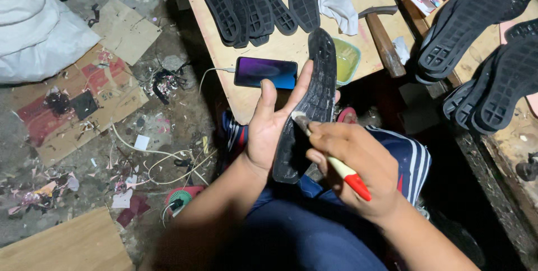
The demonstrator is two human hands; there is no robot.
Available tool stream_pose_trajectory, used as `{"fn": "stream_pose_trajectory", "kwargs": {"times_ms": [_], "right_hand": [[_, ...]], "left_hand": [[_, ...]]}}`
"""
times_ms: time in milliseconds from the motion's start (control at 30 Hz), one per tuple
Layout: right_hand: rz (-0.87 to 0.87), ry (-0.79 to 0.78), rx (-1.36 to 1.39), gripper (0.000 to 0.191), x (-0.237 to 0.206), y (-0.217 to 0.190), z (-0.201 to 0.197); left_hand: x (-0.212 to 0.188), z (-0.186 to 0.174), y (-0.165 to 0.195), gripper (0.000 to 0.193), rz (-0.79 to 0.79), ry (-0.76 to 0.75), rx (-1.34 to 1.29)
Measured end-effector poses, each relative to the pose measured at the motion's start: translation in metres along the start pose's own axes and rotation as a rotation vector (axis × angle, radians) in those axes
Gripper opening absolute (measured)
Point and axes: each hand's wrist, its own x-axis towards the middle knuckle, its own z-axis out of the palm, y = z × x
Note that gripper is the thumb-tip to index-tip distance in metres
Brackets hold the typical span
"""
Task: The person sits on the floor and uses a brush to apply glue from a container onto the bottom of sandal soles, holding each sole in one hand while brushing. They coat the sole surface, set the finished sole aside, and pick up the next sole to repeat the gluing.
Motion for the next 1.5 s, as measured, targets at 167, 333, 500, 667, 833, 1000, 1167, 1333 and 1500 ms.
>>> {"fn": "stream_pose_trajectory", "kwargs": {"times_ms": [167, 333, 500, 667, 833, 1000, 1167, 1333, 1500], "right_hand": [[-0.030, -0.077, 0.126, 0.024, -0.011, -0.018, -0.005], [0.075, -0.019, -0.018, 0.020, -0.007, -0.021, -0.020], [0.051, -0.014, -0.066, 0.020, -0.008, -0.021, -0.015], [0.006, -0.170, 0.311, 0.025, -0.027, -0.037, -0.012], [0.006, -0.154, 0.247, 0.019, -0.034, -0.039, -0.017], [0.048, -0.168, 0.248, 0.021, -0.036, -0.032, -0.017], [0.064, -0.132, 0.369, 0.016, -0.043, -0.028, -0.022], [0.064, -0.151, 0.336, 0.018, -0.047, -0.019, -0.023], [0.138, -0.098, 0.336, 0.017, -0.051, -0.014, -0.033]], "left_hand": [[0.004, 0.001, -0.006, 0.082, 0.020, -0.072, -0.233], [-0.001, 0.000, -0.015, 0.079, -0.004, -0.108, -0.087], [0.004, 0.000, -0.019, 0.083, 0.039, 0.031, 0.012], [0.012, -0.001, -0.014, 0.079, 0.090, -0.045, -0.146], [0.014, 0.001, -0.007, 0.079, 0.115, -0.036, -0.108], [0.020, 0.012, -0.005, 0.079, 0.108, -0.147, -0.152], [0.020, 0.025, 0.003, 0.086, 0.172, 0.024, -0.044], [0.024, 0.034, -0.001, 0.086, 0.132, -0.015, -0.082], [0.019, 0.041, 0.003, 0.086, 0.184, 0.009, -0.022]]}}
